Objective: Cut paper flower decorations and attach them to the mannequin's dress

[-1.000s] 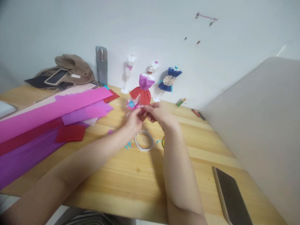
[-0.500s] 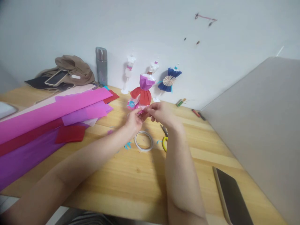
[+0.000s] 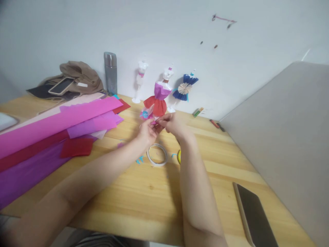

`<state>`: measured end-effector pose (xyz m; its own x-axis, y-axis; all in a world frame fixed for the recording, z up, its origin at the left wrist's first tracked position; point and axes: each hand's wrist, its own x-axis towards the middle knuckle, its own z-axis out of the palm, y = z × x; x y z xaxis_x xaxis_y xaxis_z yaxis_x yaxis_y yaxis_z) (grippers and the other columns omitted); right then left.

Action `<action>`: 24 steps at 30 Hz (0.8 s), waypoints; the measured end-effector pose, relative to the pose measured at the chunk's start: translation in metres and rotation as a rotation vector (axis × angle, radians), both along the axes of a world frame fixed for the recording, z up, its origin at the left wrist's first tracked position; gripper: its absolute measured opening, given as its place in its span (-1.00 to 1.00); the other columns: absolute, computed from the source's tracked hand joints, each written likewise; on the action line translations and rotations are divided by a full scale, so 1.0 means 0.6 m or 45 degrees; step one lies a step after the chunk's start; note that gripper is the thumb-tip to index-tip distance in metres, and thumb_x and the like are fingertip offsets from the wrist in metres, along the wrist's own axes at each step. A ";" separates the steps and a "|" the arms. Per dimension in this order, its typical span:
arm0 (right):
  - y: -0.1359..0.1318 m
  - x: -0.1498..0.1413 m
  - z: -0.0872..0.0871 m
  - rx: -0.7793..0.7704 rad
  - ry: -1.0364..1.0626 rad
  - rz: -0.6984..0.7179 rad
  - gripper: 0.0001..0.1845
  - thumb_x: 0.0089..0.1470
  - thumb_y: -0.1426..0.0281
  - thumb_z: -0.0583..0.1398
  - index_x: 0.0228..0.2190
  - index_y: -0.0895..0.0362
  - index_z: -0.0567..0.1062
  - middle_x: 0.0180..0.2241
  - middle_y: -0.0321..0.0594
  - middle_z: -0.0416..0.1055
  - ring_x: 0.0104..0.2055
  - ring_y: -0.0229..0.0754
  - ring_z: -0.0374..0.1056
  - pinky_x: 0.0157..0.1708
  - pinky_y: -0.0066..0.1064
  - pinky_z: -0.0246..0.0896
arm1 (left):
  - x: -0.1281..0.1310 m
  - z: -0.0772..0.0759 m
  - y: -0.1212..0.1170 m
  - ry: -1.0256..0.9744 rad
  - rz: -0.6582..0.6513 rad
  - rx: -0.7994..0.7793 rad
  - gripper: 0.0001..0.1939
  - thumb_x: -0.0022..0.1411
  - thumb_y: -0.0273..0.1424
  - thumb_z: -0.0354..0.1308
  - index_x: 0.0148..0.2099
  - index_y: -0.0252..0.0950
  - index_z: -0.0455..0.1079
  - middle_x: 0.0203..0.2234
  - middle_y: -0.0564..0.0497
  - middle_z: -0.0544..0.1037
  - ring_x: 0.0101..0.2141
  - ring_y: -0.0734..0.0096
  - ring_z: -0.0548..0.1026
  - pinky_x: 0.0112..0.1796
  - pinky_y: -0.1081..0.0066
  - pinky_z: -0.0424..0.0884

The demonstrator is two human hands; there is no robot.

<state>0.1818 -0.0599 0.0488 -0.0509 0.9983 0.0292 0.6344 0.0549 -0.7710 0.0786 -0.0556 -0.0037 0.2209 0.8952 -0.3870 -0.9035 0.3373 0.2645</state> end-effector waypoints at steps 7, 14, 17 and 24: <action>0.003 0.018 0.000 0.117 -0.098 0.152 -0.83 -0.03 0.55 0.30 -0.45 0.10 0.70 -0.42 -0.25 0.64 -0.37 -0.18 0.46 -0.31 -0.42 0.31 | -0.002 0.005 0.002 0.033 -0.011 -0.007 -0.81 0.27 -0.57 0.11 -0.43 -0.36 0.38 -0.53 -0.02 0.49 -0.48 0.49 0.45 -0.27 0.44 0.42; 0.004 0.026 -0.004 0.206 -0.190 0.303 -0.80 -0.01 0.54 0.31 -0.38 0.06 0.73 -0.34 -0.22 0.68 -0.30 -0.05 0.54 -0.19 -0.31 0.36 | -0.004 0.006 0.002 0.042 0.004 -0.023 -0.80 0.29 -0.57 0.10 -0.42 -0.36 0.36 -0.53 0.00 0.48 -0.51 0.52 0.43 -0.36 0.50 0.38; 0.003 0.033 -0.006 0.141 -0.117 0.329 -0.83 0.01 0.48 0.31 -0.35 0.08 0.73 -0.32 -0.20 0.68 -0.29 -0.06 0.54 -0.19 -0.30 0.37 | -0.003 0.005 0.003 0.037 0.012 -0.027 -0.82 0.28 -0.57 0.09 -0.41 -0.36 0.37 -0.52 -0.03 0.50 -0.50 0.48 0.45 -0.35 0.47 0.39; 0.003 0.042 -0.005 0.099 -0.037 0.390 -0.83 0.03 0.41 0.30 -0.33 0.08 0.71 -0.34 -0.20 0.68 -0.27 -0.11 0.55 -0.19 -0.33 0.41 | -0.006 0.001 0.003 0.013 0.036 0.002 -0.80 0.30 -0.53 0.04 -0.41 -0.34 0.34 -0.49 -0.03 0.51 -0.45 0.45 0.49 -0.31 0.46 0.41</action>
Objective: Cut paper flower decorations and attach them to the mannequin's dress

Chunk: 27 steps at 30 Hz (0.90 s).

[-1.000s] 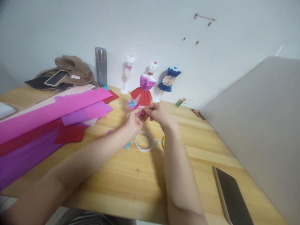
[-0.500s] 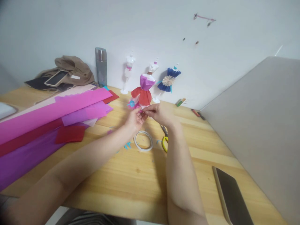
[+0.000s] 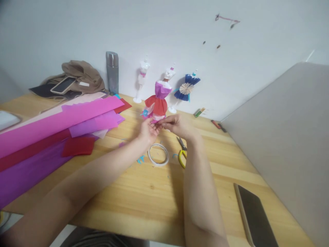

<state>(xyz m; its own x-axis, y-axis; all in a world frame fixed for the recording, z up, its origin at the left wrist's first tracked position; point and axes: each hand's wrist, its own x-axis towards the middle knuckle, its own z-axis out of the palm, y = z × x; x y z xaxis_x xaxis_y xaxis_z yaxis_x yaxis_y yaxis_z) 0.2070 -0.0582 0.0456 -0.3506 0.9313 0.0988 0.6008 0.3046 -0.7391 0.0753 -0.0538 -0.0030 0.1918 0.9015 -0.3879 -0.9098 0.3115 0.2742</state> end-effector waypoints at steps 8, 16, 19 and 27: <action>-0.021 -0.011 0.024 -0.106 0.107 0.112 -0.81 0.01 0.28 0.33 -0.33 0.09 0.69 -0.34 -0.18 0.67 -0.23 -0.03 0.59 -0.14 -0.22 0.47 | 0.001 -0.004 -0.021 0.004 -0.038 0.146 -0.82 0.28 -0.48 0.06 -0.34 -0.39 0.45 -0.45 -0.05 0.56 -0.45 0.45 0.50 -0.28 0.41 0.42; -0.077 -0.036 0.072 -0.029 0.174 0.190 -0.81 -0.03 0.21 0.38 -0.38 0.06 0.64 -0.48 -0.26 0.56 -0.45 -0.19 0.44 -0.42 -0.35 0.35 | -0.078 0.000 -0.045 0.437 -0.551 0.329 -0.88 0.18 -0.60 0.12 -0.27 -0.38 0.48 -0.48 -0.04 0.56 -0.45 0.46 0.54 -0.24 0.40 0.47; -0.081 -0.050 0.074 -0.103 0.074 0.311 -0.78 0.02 0.19 0.34 -0.38 0.08 0.63 -0.47 -0.25 0.55 -0.45 -0.20 0.41 -0.44 -0.36 0.31 | -0.150 0.020 -0.030 0.849 -0.945 0.484 -0.92 0.21 -0.49 0.20 -0.31 -0.40 0.51 -0.48 -0.11 0.59 -0.48 0.38 0.57 -0.36 0.40 0.45; -0.037 -0.118 -0.011 -0.165 -0.486 0.624 -0.79 -0.06 0.63 0.16 -0.53 0.15 0.53 -0.55 -0.32 0.44 -0.49 -0.28 0.27 -0.43 -0.41 0.15 | -0.223 -0.013 0.006 1.690 -0.375 0.753 -0.69 0.34 -0.33 0.04 -0.42 -0.35 0.41 -0.59 0.05 0.46 -0.64 0.58 0.33 -0.56 0.49 0.18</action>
<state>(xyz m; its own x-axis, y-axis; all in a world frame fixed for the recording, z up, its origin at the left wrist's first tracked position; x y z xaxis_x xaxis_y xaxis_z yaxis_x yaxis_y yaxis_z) 0.1364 -0.0805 0.0389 -0.7277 0.6495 -0.2203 0.6428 0.5338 -0.5495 -0.0588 -0.0502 -0.0109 0.1990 0.9798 -0.0213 0.1761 -0.0144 0.9843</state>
